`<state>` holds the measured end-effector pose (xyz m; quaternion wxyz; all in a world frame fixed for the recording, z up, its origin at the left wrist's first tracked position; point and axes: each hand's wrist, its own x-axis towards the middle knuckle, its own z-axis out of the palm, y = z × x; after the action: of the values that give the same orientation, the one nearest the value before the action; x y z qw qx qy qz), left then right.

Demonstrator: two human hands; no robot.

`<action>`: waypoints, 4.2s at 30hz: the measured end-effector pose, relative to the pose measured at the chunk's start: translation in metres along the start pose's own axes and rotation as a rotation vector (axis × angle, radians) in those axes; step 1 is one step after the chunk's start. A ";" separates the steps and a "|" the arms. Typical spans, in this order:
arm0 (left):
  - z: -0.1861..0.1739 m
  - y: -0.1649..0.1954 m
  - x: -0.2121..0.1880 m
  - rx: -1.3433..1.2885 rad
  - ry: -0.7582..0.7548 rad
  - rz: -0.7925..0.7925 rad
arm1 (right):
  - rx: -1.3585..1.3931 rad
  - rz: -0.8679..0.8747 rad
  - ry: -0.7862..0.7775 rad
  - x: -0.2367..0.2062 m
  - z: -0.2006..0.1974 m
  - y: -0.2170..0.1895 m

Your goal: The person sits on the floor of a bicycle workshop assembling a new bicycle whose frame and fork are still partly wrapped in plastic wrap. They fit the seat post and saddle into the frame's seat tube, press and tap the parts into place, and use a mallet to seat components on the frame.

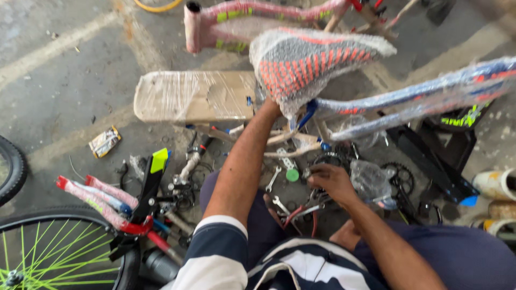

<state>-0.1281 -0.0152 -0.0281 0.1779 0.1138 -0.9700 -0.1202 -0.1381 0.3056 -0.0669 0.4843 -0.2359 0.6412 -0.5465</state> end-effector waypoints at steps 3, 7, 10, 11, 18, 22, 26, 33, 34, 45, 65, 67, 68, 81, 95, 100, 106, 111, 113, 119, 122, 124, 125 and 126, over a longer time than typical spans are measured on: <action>0.012 -0.002 -0.005 -0.033 -0.016 0.010 | -0.858 -0.158 0.201 0.005 0.009 0.010; 0.012 0.000 -0.006 -0.054 -0.038 0.030 | 0.012 -0.149 0.106 0.036 0.003 0.001; 0.001 0.006 -0.005 -0.055 -0.021 -0.006 | -0.266 -0.211 0.185 0.056 -0.010 -0.030; -0.003 0.007 -0.005 -0.068 -0.029 -0.046 | -0.396 -0.244 0.212 0.062 -0.015 -0.043; -0.008 0.013 -0.005 -0.125 -0.047 -0.139 | -1.335 -0.996 0.422 0.071 -0.009 -0.149; -0.007 0.013 -0.003 0.028 -0.054 -0.019 | -1.649 -1.248 0.358 0.079 -0.003 -0.181; -0.006 0.013 -0.005 -0.040 -0.095 -0.032 | -1.671 -1.197 0.327 0.088 -0.006 -0.161; 0.004 0.006 -0.009 -0.404 -0.038 -0.143 | -0.290 -0.558 0.212 0.102 0.031 -0.080; 0.005 0.004 -0.009 -0.319 -0.014 -0.111 | -0.413 -0.587 0.236 0.102 0.029 -0.079; 0.011 0.000 -0.006 -0.133 0.017 -0.061 | -1.558 -0.925 0.396 0.111 0.003 -0.135; 0.009 0.000 -0.005 -0.075 0.068 -0.009 | -0.574 -0.462 0.202 0.111 0.016 -0.107; 0.008 -0.001 -0.004 -0.052 0.104 0.009 | -0.891 -0.598 0.222 0.110 0.008 -0.119; 0.007 -0.001 -0.003 -0.096 0.083 -0.007 | -1.163 -0.726 0.273 0.111 0.001 -0.128; -0.005 0.008 0.001 -0.128 0.030 -0.066 | -1.012 -0.615 0.319 0.106 0.009 -0.130; -0.005 0.005 0.003 -0.260 0.101 -0.007 | -1.131 -0.750 0.328 0.111 0.003 -0.136; -0.007 0.009 0.001 -0.388 0.138 -0.028 | -1.633 -1.010 0.325 0.115 -0.001 -0.156; -0.003 0.001 0.005 -0.415 -0.048 -0.182 | -0.221 -0.354 0.165 0.110 0.023 -0.117; 0.005 -0.004 0.004 -0.483 0.077 -0.100 | -1.400 -1.066 0.361 0.110 -0.008 -0.145; 0.008 -0.001 0.002 -0.456 0.144 -0.061 | -1.539 -1.150 0.333 0.112 -0.012 -0.151; 0.002 0.002 -0.001 -0.195 -0.063 -0.139 | -0.483 -0.565 0.266 0.120 0.022 -0.108; 0.000 0.002 0.001 -0.150 0.074 -0.054 | -0.485 -0.417 0.242 0.118 0.014 -0.107; 0.002 0.002 0.001 -0.188 0.153 -0.032 | -0.972 -0.625 0.296 0.112 -0.005 -0.123; 0.002 0.001 0.001 -0.232 0.102 -0.070 | -1.234 -0.841 0.302 0.113 -0.012 -0.134; 0.004 0.001 0.002 -0.271 0.049 -0.100 | -1.493 -1.059 0.305 0.114 -0.017 -0.142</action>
<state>-0.1311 -0.0138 -0.0306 0.2090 0.1398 -0.9334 -0.2562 -0.2335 0.1773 0.0226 -0.1957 -0.6743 0.6922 -0.1670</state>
